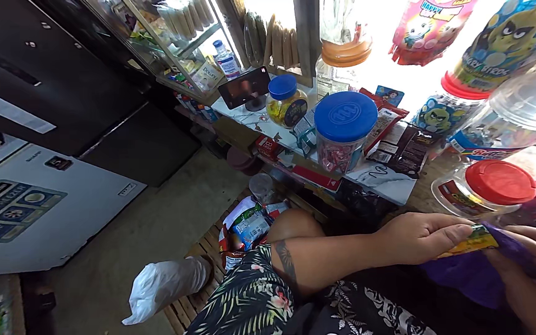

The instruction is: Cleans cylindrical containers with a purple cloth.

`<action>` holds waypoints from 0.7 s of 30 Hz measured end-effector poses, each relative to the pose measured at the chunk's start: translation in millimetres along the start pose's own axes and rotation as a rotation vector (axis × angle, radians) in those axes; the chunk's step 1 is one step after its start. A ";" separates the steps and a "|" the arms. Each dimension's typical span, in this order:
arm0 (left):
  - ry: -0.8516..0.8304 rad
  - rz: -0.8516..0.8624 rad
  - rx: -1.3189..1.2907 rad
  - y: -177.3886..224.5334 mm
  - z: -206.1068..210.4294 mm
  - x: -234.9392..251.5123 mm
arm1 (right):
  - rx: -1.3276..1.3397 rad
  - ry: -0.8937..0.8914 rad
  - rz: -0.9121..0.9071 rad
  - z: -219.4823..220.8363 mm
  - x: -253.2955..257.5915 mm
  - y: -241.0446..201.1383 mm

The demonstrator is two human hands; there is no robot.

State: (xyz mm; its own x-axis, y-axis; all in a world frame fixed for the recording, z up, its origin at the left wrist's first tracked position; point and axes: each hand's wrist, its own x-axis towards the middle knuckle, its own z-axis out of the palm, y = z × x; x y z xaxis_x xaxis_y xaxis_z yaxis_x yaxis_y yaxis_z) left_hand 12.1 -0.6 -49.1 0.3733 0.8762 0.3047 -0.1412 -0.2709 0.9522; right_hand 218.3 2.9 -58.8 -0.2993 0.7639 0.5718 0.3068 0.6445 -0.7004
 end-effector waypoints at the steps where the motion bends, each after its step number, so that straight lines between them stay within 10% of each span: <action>1: 0.004 -0.006 0.009 0.3 -0.1 0.0 | -0.003 0.003 0.003 1.7 -0.8 -0.9; 21: 0.034 0.183 0.471 -8.2 0.3 0.4 | 0.174 -0.083 0.209 -5.7 -0.8 1.9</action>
State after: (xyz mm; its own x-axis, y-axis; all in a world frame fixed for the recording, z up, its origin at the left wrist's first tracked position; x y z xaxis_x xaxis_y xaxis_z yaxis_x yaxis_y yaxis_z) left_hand 13.7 1.8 -56.7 0.3497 0.8080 0.4743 0.2304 -0.5648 0.7924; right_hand 224.2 3.7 -58.1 -0.3209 0.8694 0.3758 0.2117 0.4526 -0.8662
